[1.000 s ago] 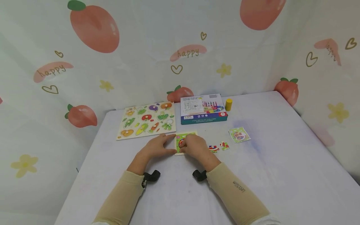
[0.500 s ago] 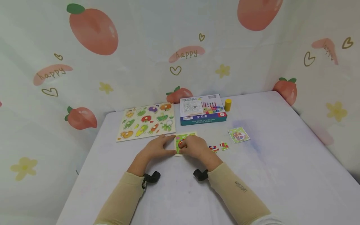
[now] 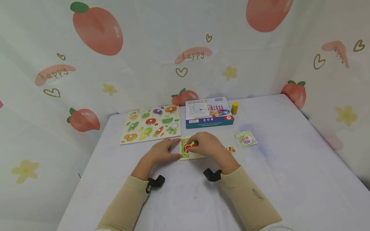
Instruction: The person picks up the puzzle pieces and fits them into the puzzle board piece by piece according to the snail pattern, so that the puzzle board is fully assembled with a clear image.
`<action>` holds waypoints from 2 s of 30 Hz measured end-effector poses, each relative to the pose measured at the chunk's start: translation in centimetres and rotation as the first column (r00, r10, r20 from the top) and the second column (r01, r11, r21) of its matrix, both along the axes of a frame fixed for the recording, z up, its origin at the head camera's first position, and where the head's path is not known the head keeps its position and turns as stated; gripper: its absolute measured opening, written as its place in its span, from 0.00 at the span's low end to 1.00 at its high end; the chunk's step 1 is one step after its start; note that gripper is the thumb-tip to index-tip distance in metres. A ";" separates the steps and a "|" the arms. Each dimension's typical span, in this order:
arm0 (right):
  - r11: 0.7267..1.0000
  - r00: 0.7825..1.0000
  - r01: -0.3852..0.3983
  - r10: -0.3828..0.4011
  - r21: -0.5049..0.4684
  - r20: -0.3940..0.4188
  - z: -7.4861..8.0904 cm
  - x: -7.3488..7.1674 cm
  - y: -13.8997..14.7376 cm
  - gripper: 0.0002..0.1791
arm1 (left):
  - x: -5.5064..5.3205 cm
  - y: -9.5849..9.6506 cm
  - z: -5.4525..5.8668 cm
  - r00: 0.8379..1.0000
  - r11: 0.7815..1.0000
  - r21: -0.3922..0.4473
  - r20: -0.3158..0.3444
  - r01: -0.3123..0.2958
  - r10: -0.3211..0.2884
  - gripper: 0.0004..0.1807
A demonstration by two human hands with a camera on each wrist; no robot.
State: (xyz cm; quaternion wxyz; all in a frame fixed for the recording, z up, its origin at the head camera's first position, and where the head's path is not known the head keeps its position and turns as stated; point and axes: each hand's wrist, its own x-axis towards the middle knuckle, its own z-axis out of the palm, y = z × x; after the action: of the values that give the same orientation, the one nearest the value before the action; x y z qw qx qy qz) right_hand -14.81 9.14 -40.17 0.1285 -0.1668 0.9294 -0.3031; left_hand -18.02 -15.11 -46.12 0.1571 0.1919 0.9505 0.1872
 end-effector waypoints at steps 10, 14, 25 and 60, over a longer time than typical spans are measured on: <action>1.000 1.000 -0.001 0.001 -0.028 0.016 1.9 0.0 3.2 0.22 | 0.0 0.1 0.0 1.000 1.000 -0.006 -0.001 -0.013 0.013 0.44; 0.999 0.999 0.001 0.001 -0.041 0.053 1.7 -0.4 4.7 0.23 | 0.0 0.1 0.0 1.000 1.000 -0.001 -0.004 -0.011 0.011 0.44; 0.998 0.982 0.025 -0.014 -0.056 0.186 0.8 -1.3 8.2 0.21 | 0.0 0.0 -0.1 1.000 1.000 0.002 0.005 -0.010 0.010 0.44; 0.979 0.883 0.129 -0.185 0.157 0.431 -3.2 -2.2 8.8 0.16 | -0.1 0.1 0.1 1.000 1.000 -0.010 0.003 -0.006 0.006 0.44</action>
State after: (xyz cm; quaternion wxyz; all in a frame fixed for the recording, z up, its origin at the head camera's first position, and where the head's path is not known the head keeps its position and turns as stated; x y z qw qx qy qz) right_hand -16.98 17.99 -43.33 0.3219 -0.0093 0.9030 -0.2844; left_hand -18.09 -15.02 -45.98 0.1590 0.1877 0.9518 0.1830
